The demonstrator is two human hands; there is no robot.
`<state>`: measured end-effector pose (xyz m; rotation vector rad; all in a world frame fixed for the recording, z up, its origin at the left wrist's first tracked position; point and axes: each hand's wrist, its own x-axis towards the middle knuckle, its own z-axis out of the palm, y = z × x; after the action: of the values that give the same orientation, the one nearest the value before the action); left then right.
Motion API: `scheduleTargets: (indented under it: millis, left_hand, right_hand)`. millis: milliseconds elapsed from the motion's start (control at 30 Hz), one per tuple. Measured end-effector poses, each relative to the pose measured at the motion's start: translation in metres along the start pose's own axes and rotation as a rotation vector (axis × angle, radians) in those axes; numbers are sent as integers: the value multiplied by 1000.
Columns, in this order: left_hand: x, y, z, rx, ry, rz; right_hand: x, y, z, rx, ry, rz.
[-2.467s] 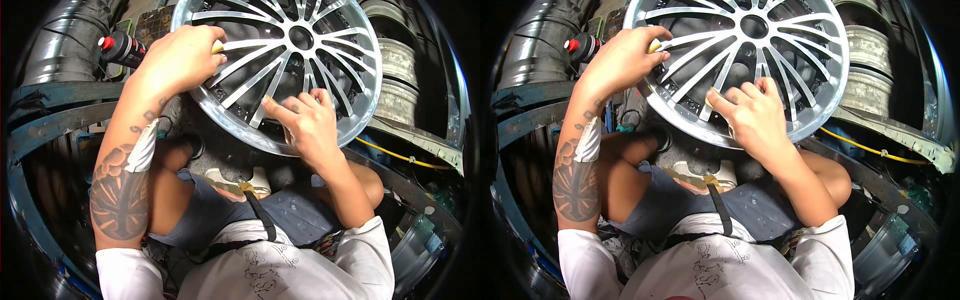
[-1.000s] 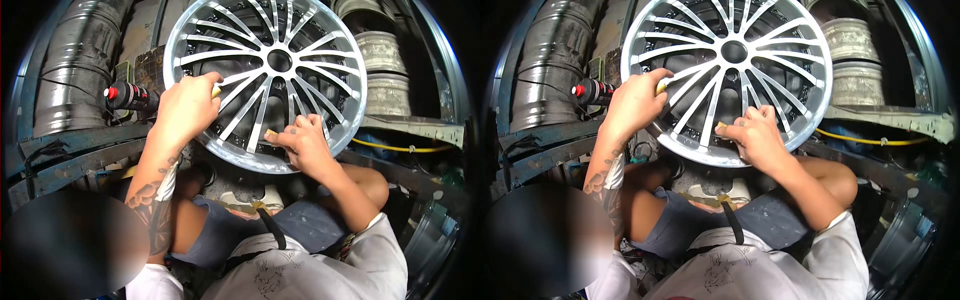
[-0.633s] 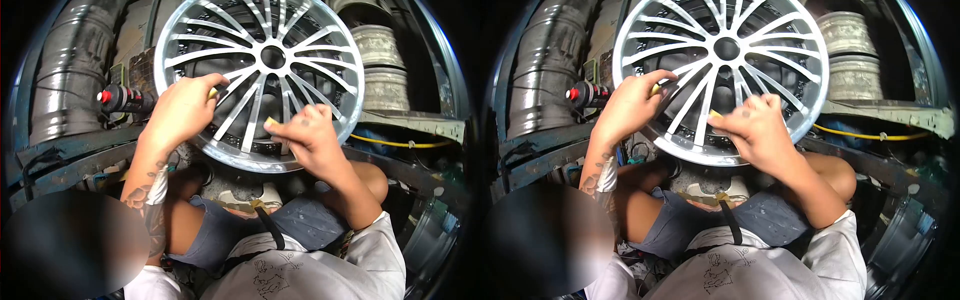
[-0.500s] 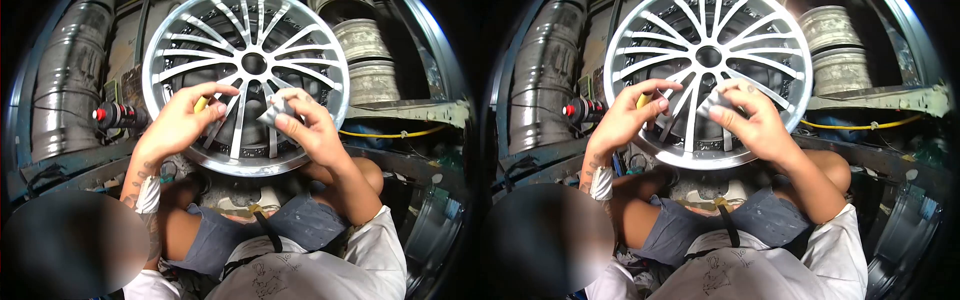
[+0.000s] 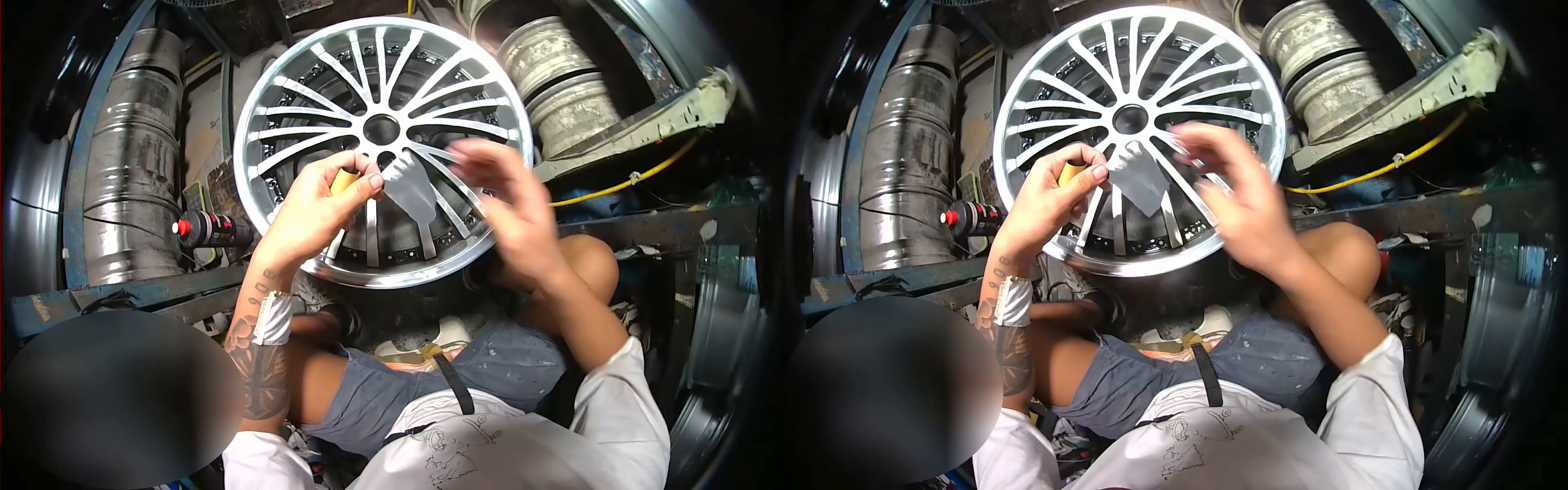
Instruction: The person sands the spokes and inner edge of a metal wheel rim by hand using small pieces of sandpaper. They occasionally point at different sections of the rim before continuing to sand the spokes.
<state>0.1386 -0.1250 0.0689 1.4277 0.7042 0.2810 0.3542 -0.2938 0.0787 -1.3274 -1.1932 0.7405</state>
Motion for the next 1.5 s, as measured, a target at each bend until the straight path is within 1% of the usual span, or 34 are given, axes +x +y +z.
scheduleTargets:
  millis: [33, 100, 133, 167, 200, 233, 267, 300, 367, 433, 467, 500, 533, 567, 600, 633, 700, 800, 900, 933, 1000, 1033, 1067, 1100, 1167, 1200, 1233, 1267, 1300, 1400, 1433, 1500]
  left_hand:
    - [0, 2, 2, -22, 17, 29]
    - [-3, 10, 5, 56, 53, 58]
    - [-2, 10, 5, 87, 57, 65]
    - [-3, 8, 6, 118, 65, 67]
    - [-2, 4, 7, 158, 66, 96]
    - [0, -3, 7, 176, 31, 123]
    - [-2, -2, 11, 179, 28, 139]
    - [-2, -1, 17, 182, 23, 157]
    - [-8, 3, 29, 237, 15, 178]
    - [-15, 7, 35, 319, -5, 189]
    - [-21, 12, 39, 362, -8, 152]
    - [-26, 16, 41, 404, -8, 114]
    - [-27, 7, 42, 402, 1, 198]
    - [-32, 10, 44, 503, 38, 230]
    - [-36, 12, 45, 568, 56, 278]
    - [-40, 13, 46, 631, 71, 327]
    - [-46, 12, 46, 696, 102, 315]
    - [-51, 9, 39, 807, 154, 314]
    - [-50, 2, 33, 845, 196, 360]
    - [-51, 8, 35, 848, 197, 351]
    - [-48, 9, 40, 798, 181, 374]
    - [-47, 9, 42, 776, 168, 383]
    - [-44, 10, 42, 776, 123, 339]
    - [-41, 6, 42, 795, 116, 361]
    - [-36, -2, 42, 828, 117, 411]
    - [-37, 0, 43, 838, 89, 396]
    - [-38, 1, 43, 837, 85, 391]
    - [-39, 1, 43, 836, 79, 385]
    - [-39, 1, 43, 833, 72, 380]
    - [-45, 2, 43, 854, 74, 403]
    - [-46, 1, 43, 854, 74, 402]
    - [-45, 3, 43, 859, 67, 407]
  right_hand:
    - [-27, 4, -19, -4, 143, -68]
    - [-87, -17, -57, -73, 334, -50]
    - [-118, -21, -80, -85, 387, -16]
    - [-154, -22, -106, -166, 370, -3]
    - [-174, -34, -108, -84, 484, 63]
    - [-206, -28, -125, -158, 538, 55]
    - [-233, -29, -134, -170, 586, 168]
    - [-258, -27, -139, -234, 633, 237]
    - [-306, -21, -155, -265, 493, 313]
    - [-318, -30, -136, -189, 563, 433]
    - [-318, -36, -121, -148, 594, 491]
    - [-315, -48, -107, -112, 430, 557]
    - [-306, -58, -85, 41, 352, 630]
    - [-313, -67, -73, -68, 259, 802]
    - [-312, -78, -63, -267, 66, 874]
    - [-327, -68, -66, -448, -148, 815]
    - [-327, -53, -64, -407, -182, 845]
    - [-330, -19, -65, -456, -82, 912]
    - [-329, -14, -87, -434, -270, 928]
    - [-324, -15, -95, -410, -278, 928]
    - [-336, -2, -149, -463, -594, 882]
    - [-343, 2, -166, -482, -749, 855]
    - [-318, -24, -176, -169, -676, 859]
    - [-286, -50, -187, 138, -595, 848]
    - [-289, -32, -236, -76, -73, 993]
    - [-274, -30, -214, -914, -85, 942]
    - [-263, -30, -190, -1742, -86, 777]
    - [-286, -8, -201, -1878, -494, 803]
    - [-298, 8, -182, -1801, -834, 869]
    - [-287, 5, -110, -940, -768, 963]
    - [-276, 7, -87, -763, -779, 992]
    - [-259, 9, -60, -611, -834, 1022]
